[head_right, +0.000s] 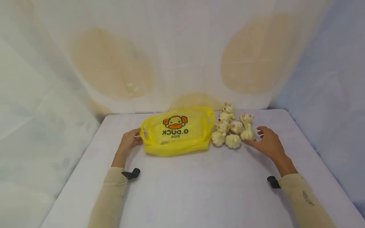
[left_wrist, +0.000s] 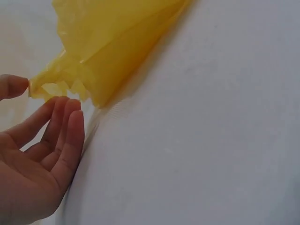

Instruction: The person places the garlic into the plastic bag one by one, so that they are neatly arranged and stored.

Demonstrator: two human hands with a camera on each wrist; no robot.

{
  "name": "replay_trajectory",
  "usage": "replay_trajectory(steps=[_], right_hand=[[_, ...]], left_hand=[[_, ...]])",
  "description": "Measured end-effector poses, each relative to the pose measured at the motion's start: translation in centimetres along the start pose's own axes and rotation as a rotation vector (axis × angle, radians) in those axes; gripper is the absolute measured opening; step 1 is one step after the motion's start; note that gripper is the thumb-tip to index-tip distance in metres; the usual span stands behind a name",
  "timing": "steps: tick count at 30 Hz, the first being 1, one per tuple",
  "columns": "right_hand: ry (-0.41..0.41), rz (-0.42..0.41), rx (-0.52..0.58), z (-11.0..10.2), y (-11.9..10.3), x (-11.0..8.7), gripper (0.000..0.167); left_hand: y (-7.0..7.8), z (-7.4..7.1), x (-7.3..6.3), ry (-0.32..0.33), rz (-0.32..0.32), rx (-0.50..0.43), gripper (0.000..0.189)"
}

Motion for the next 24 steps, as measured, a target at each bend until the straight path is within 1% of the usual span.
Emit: replay_trajectory(steps=[4, 8, 13, 18, 24], right_hand=[[-0.025, 0.002, -0.001, 0.7, 0.1, 0.1, 0.086], [-0.018, 0.007, -0.003, 1.0, 0.3, 0.4, 0.082], [0.001, 0.021, 0.017, 1.0, 0.4, 0.7, 0.086], [0.028, -0.012, 0.051, 0.8, -0.4, 1.1, 0.085], [0.041, -0.043, 0.046, 1.0, -0.7, 1.6, 0.078]], left_hand=[[-0.8, -0.4, -0.3, 0.022, -0.002, -0.042, 0.048], [-0.6, -0.4, -0.1, 0.016, 0.042, -0.050, 0.046], [-0.2, -0.1, 0.3, -0.002, 0.080, -0.063, 0.039], [-0.3, 0.0, 0.3, -0.008, 0.100, -0.080, 0.040], [-0.8, -0.2, 0.2, 0.006, 0.089, -0.050, 0.043]])
Point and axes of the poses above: each hand's wrist, its own x-axis towards the middle knuckle, its own z-axis out of the palm, y = z × x, the point moved 10 cm from there along x, towards the middle knuckle, and after that the axes turned 12 degrees about z, right-handed, at the moved point
